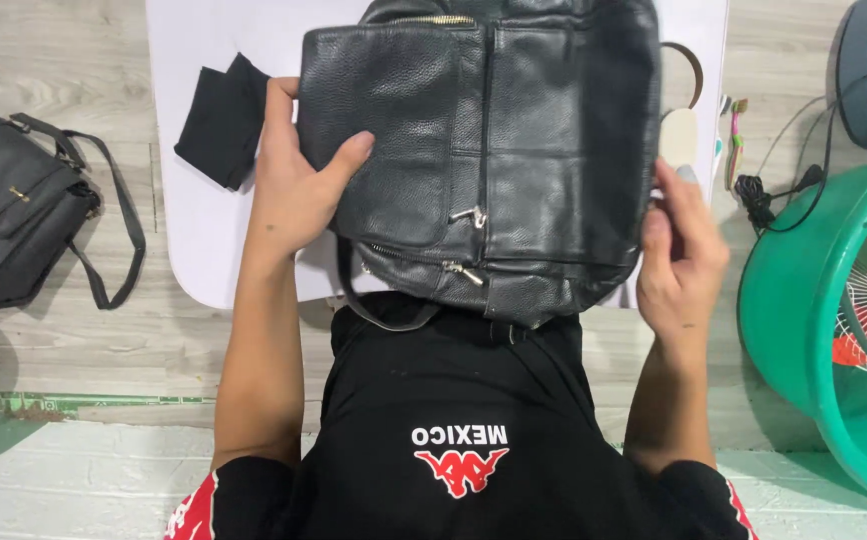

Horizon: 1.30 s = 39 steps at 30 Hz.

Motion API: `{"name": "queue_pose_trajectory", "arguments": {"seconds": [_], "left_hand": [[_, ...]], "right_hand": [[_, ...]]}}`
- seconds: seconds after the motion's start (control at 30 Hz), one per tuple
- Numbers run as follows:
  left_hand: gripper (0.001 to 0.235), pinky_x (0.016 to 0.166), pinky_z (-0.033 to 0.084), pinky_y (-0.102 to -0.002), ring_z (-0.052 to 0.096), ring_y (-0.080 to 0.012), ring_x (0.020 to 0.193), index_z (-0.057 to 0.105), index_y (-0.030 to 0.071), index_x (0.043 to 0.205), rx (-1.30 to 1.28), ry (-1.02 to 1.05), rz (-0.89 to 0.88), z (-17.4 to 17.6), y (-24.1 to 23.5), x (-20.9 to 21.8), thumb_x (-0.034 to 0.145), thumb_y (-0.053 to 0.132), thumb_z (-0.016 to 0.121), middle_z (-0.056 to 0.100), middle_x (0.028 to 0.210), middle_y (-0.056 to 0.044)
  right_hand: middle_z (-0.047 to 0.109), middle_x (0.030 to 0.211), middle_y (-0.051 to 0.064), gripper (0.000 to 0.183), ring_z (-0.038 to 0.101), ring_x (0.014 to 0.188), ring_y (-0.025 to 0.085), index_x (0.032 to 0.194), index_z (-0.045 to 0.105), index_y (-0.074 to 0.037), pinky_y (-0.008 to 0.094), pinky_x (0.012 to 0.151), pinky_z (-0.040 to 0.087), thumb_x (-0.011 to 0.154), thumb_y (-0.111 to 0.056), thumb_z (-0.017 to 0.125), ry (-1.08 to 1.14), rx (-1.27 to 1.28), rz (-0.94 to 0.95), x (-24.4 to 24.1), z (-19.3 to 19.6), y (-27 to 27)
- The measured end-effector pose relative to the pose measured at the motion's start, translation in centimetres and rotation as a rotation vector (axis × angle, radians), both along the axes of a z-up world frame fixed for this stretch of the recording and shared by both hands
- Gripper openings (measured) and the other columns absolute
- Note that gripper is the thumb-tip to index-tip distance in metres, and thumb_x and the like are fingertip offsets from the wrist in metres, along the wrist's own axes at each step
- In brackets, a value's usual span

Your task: Cleaning a black leather backpack using a brush and a cloth

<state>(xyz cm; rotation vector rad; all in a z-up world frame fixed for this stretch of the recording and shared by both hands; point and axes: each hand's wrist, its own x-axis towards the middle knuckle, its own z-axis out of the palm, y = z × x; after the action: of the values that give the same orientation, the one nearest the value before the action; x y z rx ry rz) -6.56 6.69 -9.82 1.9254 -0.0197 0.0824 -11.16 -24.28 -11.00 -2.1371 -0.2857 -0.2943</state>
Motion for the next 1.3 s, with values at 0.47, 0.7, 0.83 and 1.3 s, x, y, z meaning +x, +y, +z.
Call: {"name": "queue_pose_trajectory", "arguments": {"seconds": [0.47, 0.7, 0.83, 1.3], "left_hand": [[0.075, 0.106, 0.031, -0.032, 0.042, -0.0215, 0.120, 0.033, -0.005, 0.127, -0.684, -0.391, -0.193, -2.0, 0.5, 2.0, 0.073, 0.030, 0.071, 0.045, 0.125, -0.012], [0.033, 0.070, 0.031, -0.020, 0.038, -0.0071, 0.074, 0.038, 0.008, 0.102, -0.535, -0.264, -0.469, 13.6, -3.0, -0.8, 0.085, 0.030, 0.056, 0.041, 0.084, 0.003], [0.035, 0.070, 0.039, -0.022, 0.049, -0.0133, 0.082, 0.045, 0.000, 0.107, -0.107, -0.337, -0.232, 14.1, -0.3, -0.8, 0.093, 0.032, 0.048, 0.049, 0.099, -0.007], [0.024, 0.075, 0.031, -0.021, 0.036, -0.0068, 0.079, 0.037, 0.012, 0.097, -0.328, -0.381, 0.002, 7.2, 3.4, 1.2, 0.097, 0.031, 0.051, 0.041, 0.088, -0.001]], "right_hand": [[0.058, 0.094, 0.004, 0.020, 0.052, 0.086, 0.011, 0.094, 0.055, -0.007, 0.028, 0.078, 0.045, 0.083, -0.023, 0.054, 0.534, 1.087, -0.132, 1.1, -5.6, 5.6], [0.050, 0.076, -0.003, 0.017, 0.043, 0.071, 0.005, 0.079, 0.049, -0.012, 0.023, 0.062, 0.036, 0.085, -0.027, 0.052, 0.465, 1.021, -0.206, 1.3, -5.8, 6.0], [0.047, 0.069, -0.006, 0.021, 0.039, 0.064, 0.002, 0.073, 0.047, -0.014, 0.020, 0.056, 0.032, 0.086, -0.029, 0.051, 0.445, 0.990, -0.235, 1.2, -5.5, 6.1], [0.055, 0.105, 0.004, 0.057, 0.053, 0.095, 0.011, 0.120, 0.043, -0.002, 0.021, 0.081, 0.042, 0.078, -0.033, 0.066, 0.462, 1.138, 0.160, 1.4, -1.0, 5.8]]}}
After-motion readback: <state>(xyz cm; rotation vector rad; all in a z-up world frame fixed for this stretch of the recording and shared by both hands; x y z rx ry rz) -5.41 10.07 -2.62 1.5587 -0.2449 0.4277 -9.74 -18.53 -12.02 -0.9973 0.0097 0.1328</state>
